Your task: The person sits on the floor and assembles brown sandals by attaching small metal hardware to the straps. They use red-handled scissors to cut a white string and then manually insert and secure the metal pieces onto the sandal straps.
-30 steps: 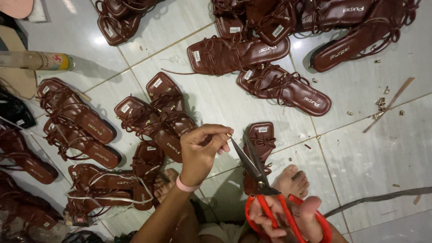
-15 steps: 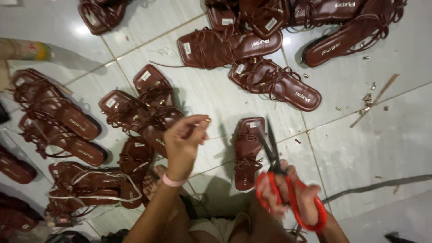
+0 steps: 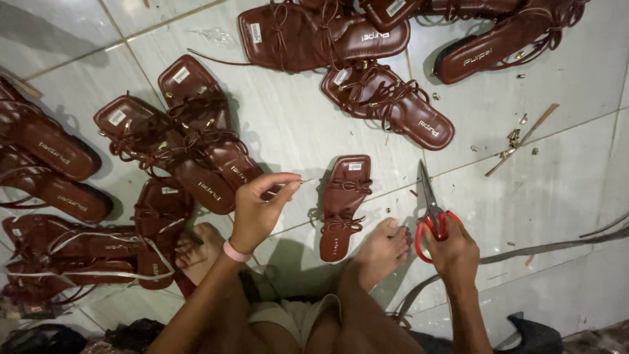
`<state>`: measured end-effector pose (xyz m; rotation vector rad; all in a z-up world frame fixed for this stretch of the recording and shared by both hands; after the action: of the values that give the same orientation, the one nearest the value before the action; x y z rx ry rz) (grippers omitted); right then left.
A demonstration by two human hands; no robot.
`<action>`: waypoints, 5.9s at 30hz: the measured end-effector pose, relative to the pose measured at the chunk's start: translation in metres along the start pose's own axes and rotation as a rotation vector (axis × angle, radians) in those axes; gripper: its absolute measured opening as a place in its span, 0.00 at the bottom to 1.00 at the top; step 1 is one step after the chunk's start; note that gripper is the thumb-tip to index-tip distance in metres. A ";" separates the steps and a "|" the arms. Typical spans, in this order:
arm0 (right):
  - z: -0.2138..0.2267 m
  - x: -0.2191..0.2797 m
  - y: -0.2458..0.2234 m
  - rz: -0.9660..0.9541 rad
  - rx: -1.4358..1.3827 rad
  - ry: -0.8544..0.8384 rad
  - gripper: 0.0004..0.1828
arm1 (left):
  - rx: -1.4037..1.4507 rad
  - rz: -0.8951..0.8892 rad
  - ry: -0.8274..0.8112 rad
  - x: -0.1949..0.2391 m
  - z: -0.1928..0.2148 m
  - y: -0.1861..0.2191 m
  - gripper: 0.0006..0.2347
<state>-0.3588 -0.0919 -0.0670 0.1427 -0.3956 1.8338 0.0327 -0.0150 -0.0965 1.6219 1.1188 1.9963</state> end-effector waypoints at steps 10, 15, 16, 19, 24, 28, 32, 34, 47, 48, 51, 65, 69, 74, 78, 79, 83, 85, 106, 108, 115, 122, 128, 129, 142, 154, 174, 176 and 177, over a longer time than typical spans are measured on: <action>0.033 -0.008 -0.130 0.334 -0.412 0.085 0.10 | -0.074 -0.035 -0.155 0.001 -0.020 -0.009 0.07; 0.023 -0.031 -0.199 0.524 -0.228 -0.047 0.15 | -0.119 -0.059 -0.221 0.005 -0.032 -0.020 0.06; 0.023 -0.036 -0.204 0.517 -0.224 -0.083 0.14 | -0.106 -0.086 -0.224 0.006 -0.032 -0.021 0.06; 0.021 -0.048 -0.208 0.472 -0.249 -0.198 0.13 | 0.109 0.147 -0.311 0.003 -0.037 -0.042 0.07; 0.013 -0.049 -0.198 0.307 -0.408 -0.452 0.10 | 0.096 0.185 -0.345 0.005 -0.043 -0.057 0.07; 0.016 -0.049 -0.198 0.333 -0.352 -0.451 0.09 | 0.118 0.164 -0.378 0.006 -0.051 -0.060 0.07; 0.016 -0.048 -0.196 0.384 -0.340 -0.424 0.07 | 0.102 0.196 -0.411 0.008 -0.058 -0.066 0.07; 0.016 -0.047 -0.194 0.417 -0.311 -0.371 0.07 | 0.123 0.187 -0.416 0.009 -0.061 -0.068 0.07; 0.016 -0.030 -0.198 0.388 -0.277 -0.158 0.09 | 0.110 0.140 -0.354 0.012 -0.067 -0.062 0.06; 0.015 -0.030 -0.195 0.319 -0.277 -0.192 0.11 | 0.124 0.156 -0.362 0.012 -0.068 -0.064 0.06; 0.026 -0.028 -0.201 0.382 -0.172 -0.142 0.09 | 0.142 0.239 -0.378 0.012 -0.072 -0.071 0.06; 0.017 -0.032 -0.197 0.459 -0.059 -0.288 0.03 | 0.080 0.129 -0.348 0.014 -0.074 -0.062 0.06; 0.015 -0.026 -0.199 0.526 -0.006 -0.249 0.04 | -0.074 0.068 -0.256 0.012 -0.068 -0.055 0.05; 0.014 -0.025 -0.189 0.416 -0.110 -0.183 0.04 | -0.424 -0.524 -0.008 -0.003 -0.054 -0.014 0.04; 0.013 -0.025 -0.185 0.378 -0.158 -0.104 0.04 | -0.693 -0.720 0.106 -0.016 -0.051 0.000 0.08; 0.012 -0.025 -0.183 0.366 -0.172 -0.099 0.04 | -0.791 -0.756 0.127 -0.016 -0.053 0.004 0.09; 0.011 -0.025 -0.178 0.345 -0.204 -0.093 0.04 | -0.617 -0.579 -0.034 -0.034 -0.051 0.017 0.12; 0.011 -0.026 -0.176 0.348 -0.207 -0.096 0.05 | -0.447 -0.350 -0.260 -0.054 -0.054 0.017 0.15; 0.011 -0.029 -0.177 0.405 -0.250 -0.092 0.06 | -1.260 -1.253 0.051 -0.076 -0.121 0.041 0.04; 0.009 -0.028 -0.173 0.379 -0.246 -0.095 0.06 | -1.017 -1.049 -0.078 -0.072 -0.110 0.039 0.08; 0.003 -0.023 -0.170 0.343 -0.309 -0.096 0.06 | -0.456 -0.576 -0.394 0.008 -0.083 0.004 0.02; 0.006 -0.023 -0.176 0.495 -0.448 -0.065 0.10 | -0.072 -0.232 -0.360 0.014 -0.077 -0.029 0.02; -0.004 -0.020 -0.165 0.395 -0.456 -0.107 0.09 | -0.118 -0.241 -0.400 0.014 -0.088 -0.029 0.02; -0.005 -0.019 -0.164 0.394 -0.458 -0.106 0.09 | -0.132 -0.213 -0.412 0.014 -0.088 -0.032 0.02; -0.014 -0.018 -0.154 0.299 -0.479 -0.230 0.10 | -0.185 -0.272 -0.385 0.016 -0.087 -0.024 0.01; 0.006 -0.024 -0.164 0.349 -0.449 -0.166 0.11 | -0.358 -0.329 -0.253 0.024 -0.088 -0.013 0.03; -0.001 -0.024 -0.166 0.322 -0.427 -0.112 0.08 | -0.227 -0.317 -0.244 0.024 -0.086 -0.009 0.02; -0.002 -0.022 -0.164 0.278 -0.456 -0.086 0.08 | -0.216 -0.353 -0.237 0.024 -0.084 -0.008 0.02; -0.002 -0.022 -0.162 0.256 -0.471 -0.072 0.08 | -0.219 -0.352 -0.256 0.023 -0.085 -0.009 0.02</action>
<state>-0.1980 -0.0709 -0.0438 -0.1750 -0.9179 1.9343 -0.0548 -0.0241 -0.0918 1.4077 0.9718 1.5763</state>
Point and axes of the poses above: each hand's wrist, its own x-axis away from the middle knuckle, its own z-axis out of the back of the hand, y = z × x, the point moved 7 cm from there along -x, towards the middle knuckle, and after that the axes turned 9 degrees about z, right-handed, at the moved point
